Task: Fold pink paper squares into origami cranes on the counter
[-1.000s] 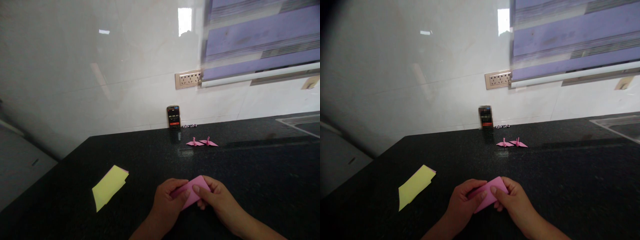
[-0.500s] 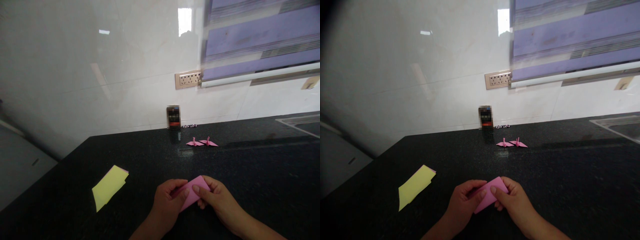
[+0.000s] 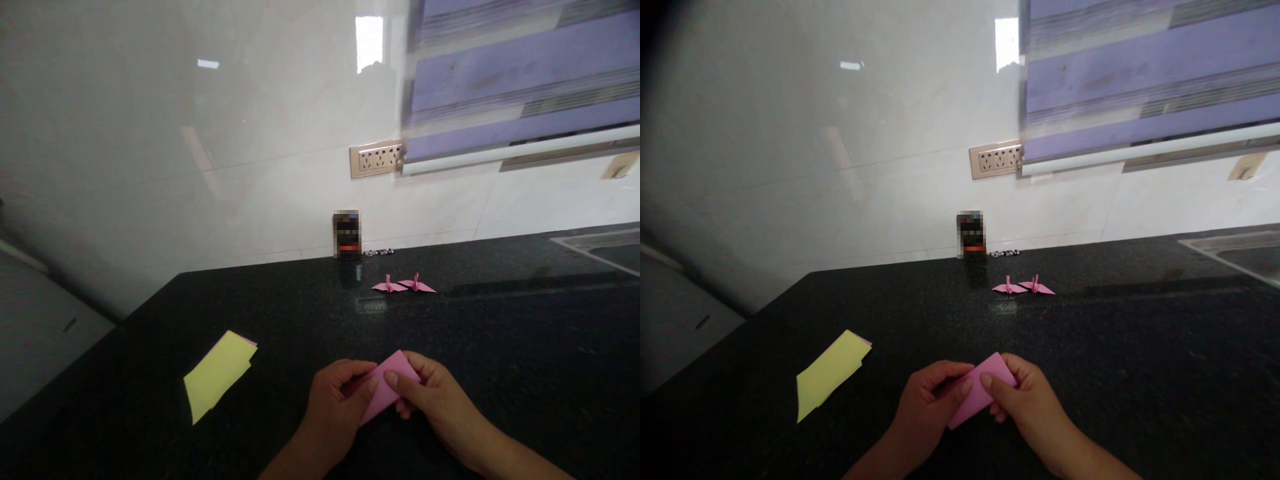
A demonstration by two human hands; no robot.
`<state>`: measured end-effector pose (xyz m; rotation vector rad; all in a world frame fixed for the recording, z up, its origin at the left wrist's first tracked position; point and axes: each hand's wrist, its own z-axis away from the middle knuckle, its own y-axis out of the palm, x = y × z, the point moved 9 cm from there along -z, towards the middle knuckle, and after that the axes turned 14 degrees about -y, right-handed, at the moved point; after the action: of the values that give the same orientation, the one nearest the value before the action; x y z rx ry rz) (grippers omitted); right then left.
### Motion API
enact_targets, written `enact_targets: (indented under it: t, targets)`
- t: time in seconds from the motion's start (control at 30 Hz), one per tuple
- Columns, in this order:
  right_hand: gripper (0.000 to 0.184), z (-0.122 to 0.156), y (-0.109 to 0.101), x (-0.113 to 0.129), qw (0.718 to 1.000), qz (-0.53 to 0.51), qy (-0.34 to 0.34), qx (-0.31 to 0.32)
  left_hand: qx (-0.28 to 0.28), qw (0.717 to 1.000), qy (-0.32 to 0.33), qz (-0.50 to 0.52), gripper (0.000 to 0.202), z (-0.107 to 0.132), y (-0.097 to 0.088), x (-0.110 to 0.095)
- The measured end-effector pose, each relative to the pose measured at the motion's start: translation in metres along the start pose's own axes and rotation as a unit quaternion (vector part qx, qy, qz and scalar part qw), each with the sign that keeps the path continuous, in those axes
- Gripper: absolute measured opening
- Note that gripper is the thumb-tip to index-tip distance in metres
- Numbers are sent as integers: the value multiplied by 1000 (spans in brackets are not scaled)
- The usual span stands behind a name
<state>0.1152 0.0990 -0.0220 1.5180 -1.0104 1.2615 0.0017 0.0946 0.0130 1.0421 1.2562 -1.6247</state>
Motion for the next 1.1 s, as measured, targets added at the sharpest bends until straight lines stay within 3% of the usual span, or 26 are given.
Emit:
enact_targets:
  t: [0.9, 1.1]
  targets:
    - [23, 0, -2, -1, 1000, 11, 2, 0, -19, 1000, 9, -17, 22, 1, -2, 0]
    - [23, 0, -7, -6, 1000, 6, 3, -25, -77, 984, 107, -123, 28, 12, -7, -19]
